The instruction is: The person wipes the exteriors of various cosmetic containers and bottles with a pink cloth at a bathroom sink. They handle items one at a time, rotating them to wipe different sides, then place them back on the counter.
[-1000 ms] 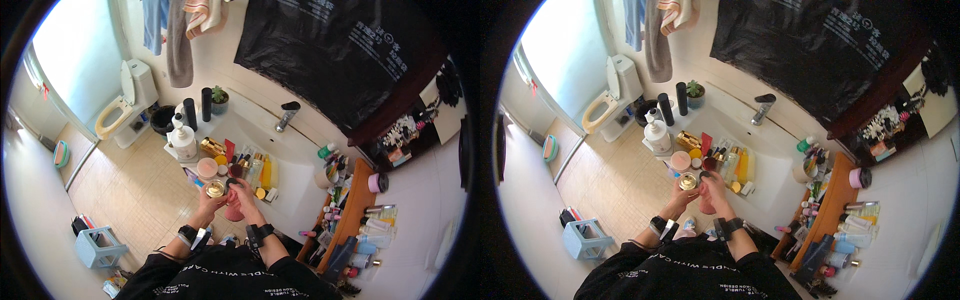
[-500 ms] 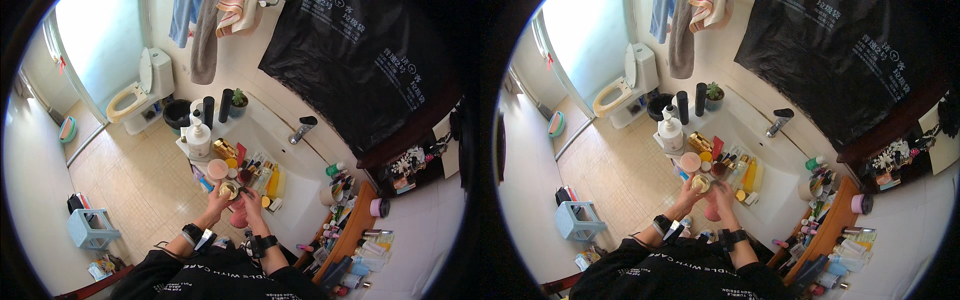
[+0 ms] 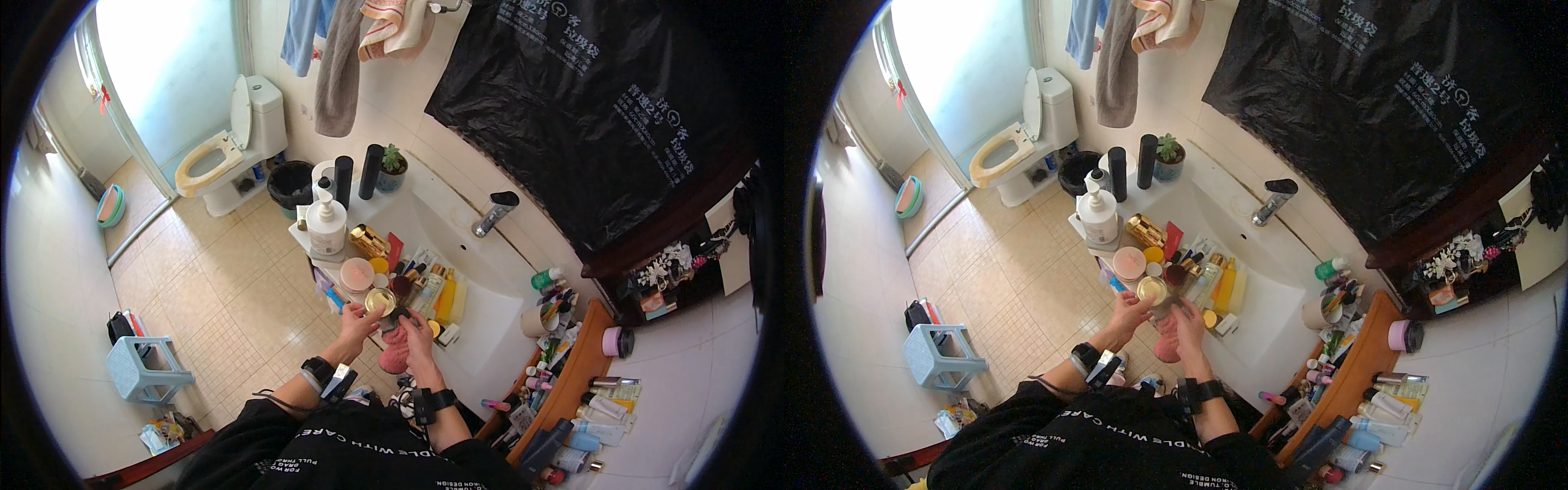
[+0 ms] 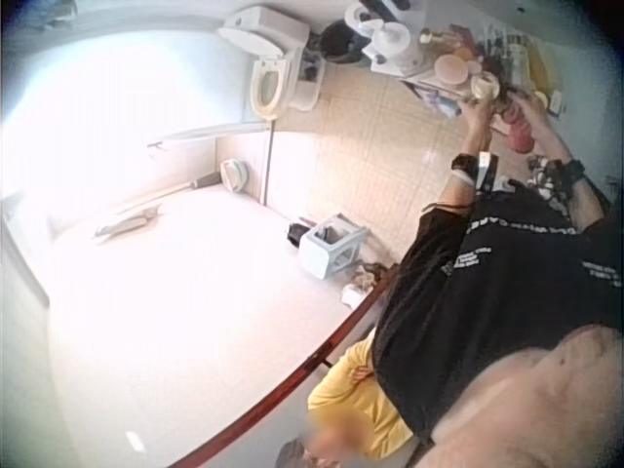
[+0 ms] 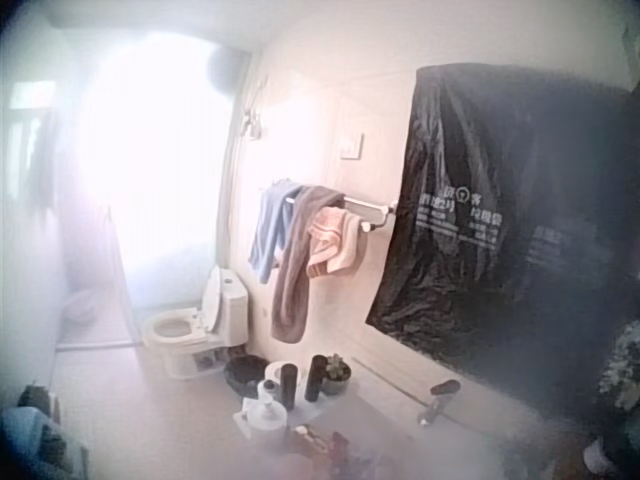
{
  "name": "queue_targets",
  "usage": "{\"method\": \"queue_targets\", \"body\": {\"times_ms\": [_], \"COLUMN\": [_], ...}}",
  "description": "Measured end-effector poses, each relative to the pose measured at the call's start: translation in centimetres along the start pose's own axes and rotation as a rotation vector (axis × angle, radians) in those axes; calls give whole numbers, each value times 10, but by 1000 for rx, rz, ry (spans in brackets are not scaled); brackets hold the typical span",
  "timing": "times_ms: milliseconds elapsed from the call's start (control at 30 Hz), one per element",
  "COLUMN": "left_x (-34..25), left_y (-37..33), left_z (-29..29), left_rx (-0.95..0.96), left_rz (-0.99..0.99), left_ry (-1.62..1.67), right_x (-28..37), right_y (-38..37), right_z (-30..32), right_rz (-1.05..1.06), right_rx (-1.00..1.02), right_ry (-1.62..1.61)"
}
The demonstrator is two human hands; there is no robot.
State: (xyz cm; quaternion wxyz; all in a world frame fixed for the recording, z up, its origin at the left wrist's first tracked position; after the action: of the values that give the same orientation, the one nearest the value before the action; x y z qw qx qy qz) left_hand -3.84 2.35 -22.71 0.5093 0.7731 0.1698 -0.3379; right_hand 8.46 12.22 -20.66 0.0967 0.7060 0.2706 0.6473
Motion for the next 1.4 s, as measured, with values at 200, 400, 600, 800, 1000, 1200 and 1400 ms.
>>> {"method": "queue_targets", "body": {"times_ms": [200, 400, 600, 800, 1000, 1200, 1400], "left_x": [-3, -1, -3, -30, -52, -69, -71], "left_y": [8, 11, 51, 87, 95, 110, 144], "left_z": [1, 1, -10, -53, -92, -146, -217], "left_rx": [77, 131, 385, 691, 737, 802, 947], "left_rz": [-4, 88, 167, -88, -254, -207, -284], "left_ry": [144, 179, 91, -230, -457, -259, -294], "right_x": [4, -5, 0, 24, 92, 131, 144], "right_y": [4, -1, 5, 20, 48, 74, 84], "right_z": [10, 14, 27, 21, 24, 52, 94], "right_rz": [108, 120, 37, -366, -182, -7, 50], "right_rx": [-72, -80, -177, 98, 224, 225, 133], "right_ry": [56, 31, -109, -518, -707, -610, -805]}}
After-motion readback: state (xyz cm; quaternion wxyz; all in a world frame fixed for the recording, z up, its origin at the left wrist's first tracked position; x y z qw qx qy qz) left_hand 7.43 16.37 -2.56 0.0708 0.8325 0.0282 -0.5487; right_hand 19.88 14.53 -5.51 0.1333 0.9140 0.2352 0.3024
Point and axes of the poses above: each hand's wrist, its own y-axis away from the middle knuckle, its own z-axis out of the back of the hand, x = y × z, the point moved 7 cm from there along -y, towards the middle knuckle, and after that the axes turned 10 degrees about -x, right-handed, at the moved point
